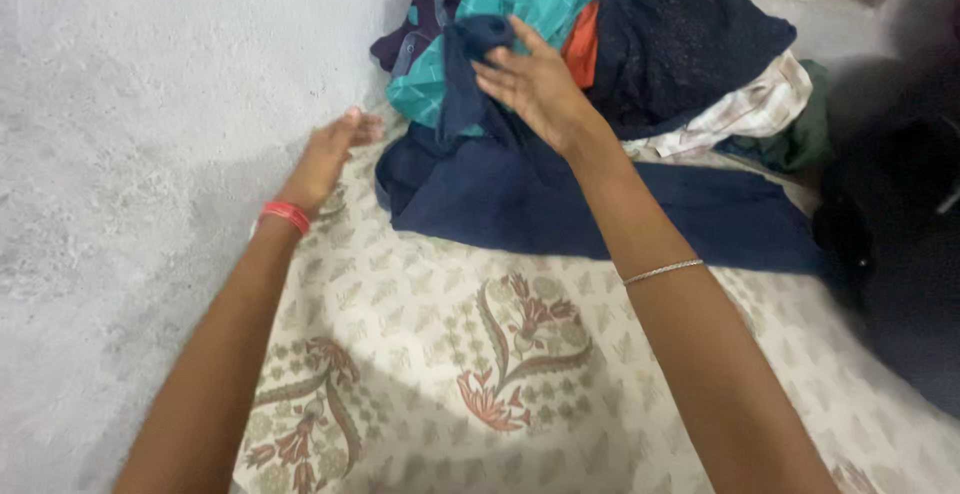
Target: The person folds a blue shirt on a bed by smoothing the fabric, folding the sleeves inward, and then folding the body of the shirt into a smaller rectangle.
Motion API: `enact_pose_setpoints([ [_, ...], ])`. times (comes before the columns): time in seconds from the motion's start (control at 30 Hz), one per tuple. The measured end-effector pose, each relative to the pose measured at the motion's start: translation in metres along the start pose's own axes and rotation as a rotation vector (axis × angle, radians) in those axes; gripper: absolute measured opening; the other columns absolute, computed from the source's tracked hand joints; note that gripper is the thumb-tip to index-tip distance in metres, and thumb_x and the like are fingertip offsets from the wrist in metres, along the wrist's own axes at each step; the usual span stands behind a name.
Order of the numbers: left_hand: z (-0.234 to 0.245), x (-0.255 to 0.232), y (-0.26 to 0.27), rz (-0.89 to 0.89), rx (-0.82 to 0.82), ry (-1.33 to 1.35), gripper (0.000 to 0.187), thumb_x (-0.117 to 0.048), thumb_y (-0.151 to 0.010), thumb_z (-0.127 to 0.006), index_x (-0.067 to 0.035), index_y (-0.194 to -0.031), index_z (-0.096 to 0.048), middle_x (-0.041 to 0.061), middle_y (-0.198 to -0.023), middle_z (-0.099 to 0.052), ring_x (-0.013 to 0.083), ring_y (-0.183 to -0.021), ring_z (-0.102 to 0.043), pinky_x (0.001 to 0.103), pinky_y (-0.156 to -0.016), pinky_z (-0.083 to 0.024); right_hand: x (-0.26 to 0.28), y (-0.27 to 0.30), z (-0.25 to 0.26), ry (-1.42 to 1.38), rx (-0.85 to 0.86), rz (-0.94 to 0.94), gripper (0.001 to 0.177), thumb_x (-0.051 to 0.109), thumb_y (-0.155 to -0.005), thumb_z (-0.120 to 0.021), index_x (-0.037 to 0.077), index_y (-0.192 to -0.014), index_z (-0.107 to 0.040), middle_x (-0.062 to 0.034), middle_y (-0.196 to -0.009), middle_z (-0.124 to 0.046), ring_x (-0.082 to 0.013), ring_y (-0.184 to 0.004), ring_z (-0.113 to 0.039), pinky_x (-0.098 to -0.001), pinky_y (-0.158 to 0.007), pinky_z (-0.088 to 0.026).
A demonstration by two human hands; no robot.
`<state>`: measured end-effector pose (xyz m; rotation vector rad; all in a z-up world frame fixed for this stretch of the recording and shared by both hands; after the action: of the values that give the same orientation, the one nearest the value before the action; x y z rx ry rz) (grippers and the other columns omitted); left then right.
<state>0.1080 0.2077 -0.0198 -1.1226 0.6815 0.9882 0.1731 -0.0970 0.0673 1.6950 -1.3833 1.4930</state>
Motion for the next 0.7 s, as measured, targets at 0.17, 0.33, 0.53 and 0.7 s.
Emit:
enact_pose_setpoints([
  [0.17,-0.041,0.02,0.015,0.037,0.093,-0.386,0.082,-0.076,-0.093,-0.042,-0.005,-0.119,-0.075,0.012,-0.123,-0.072,0.0291,-0.125,-0.06,0.046,-0.112,-0.038,-0.048,0.023,0.014,0.957,-0.144,0.54,0.055,-0.006,-0.094,-0.053,0.009,-0.147,-0.049,-0.0144,-0.133,-0.065,-0.029,-0.09,-0.071,-0.0378,-0.085,-0.056],
  [0.33,-0.061,0.002,0.05,-0.253,-0.004,-0.648,0.068,-0.069,-0.082,-0.066,-0.009,-0.11,-0.078,0.008,-0.131,-0.069,0.0278,-0.136,-0.051,0.049,-0.115,-0.026,-0.077,0.122,-0.002,1.192,-0.068,0.586,0.027,0.002,-0.097,-0.059,0.008,-0.121,-0.069,-0.0103,-0.108,-0.07,-0.0263,-0.096,-0.072,-0.0354,-0.084,-0.056],
  [0.53,-0.057,-0.007,0.073,-0.258,-0.087,-0.667,0.064,-0.066,-0.08,-0.076,-0.009,-0.112,-0.077,0.012,-0.131,-0.064,0.0325,-0.134,-0.046,0.052,-0.11,-0.027,-0.09,0.171,-0.024,1.384,0.068,0.403,0.035,0.023,-0.095,-0.066,0.009,-0.126,-0.069,-0.01,-0.128,-0.061,-0.0288,-0.121,-0.055,-0.042,-0.103,-0.043],
  [0.7,-0.048,-0.019,0.094,-0.487,-0.127,-0.753,0.046,-0.049,-0.078,-0.08,-0.008,-0.099,-0.078,0.008,-0.128,-0.069,0.0311,-0.131,-0.052,0.05,-0.105,-0.034,-0.097,0.186,-0.024,1.499,0.075,0.372,0.041,0.025,-0.096,-0.062,0.009,-0.134,-0.066,-0.0089,-0.14,-0.056,-0.0288,-0.128,-0.051,-0.0432,-0.106,-0.039],
])
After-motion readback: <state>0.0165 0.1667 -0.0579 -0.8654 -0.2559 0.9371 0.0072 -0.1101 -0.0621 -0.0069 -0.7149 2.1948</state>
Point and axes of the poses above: each hand's wrist, its own y-axis away from the middle knuckle, its own z-axis out of the back of the hand, x = y × z, the point moved 1 cm from there along -y, towards the middle knuckle
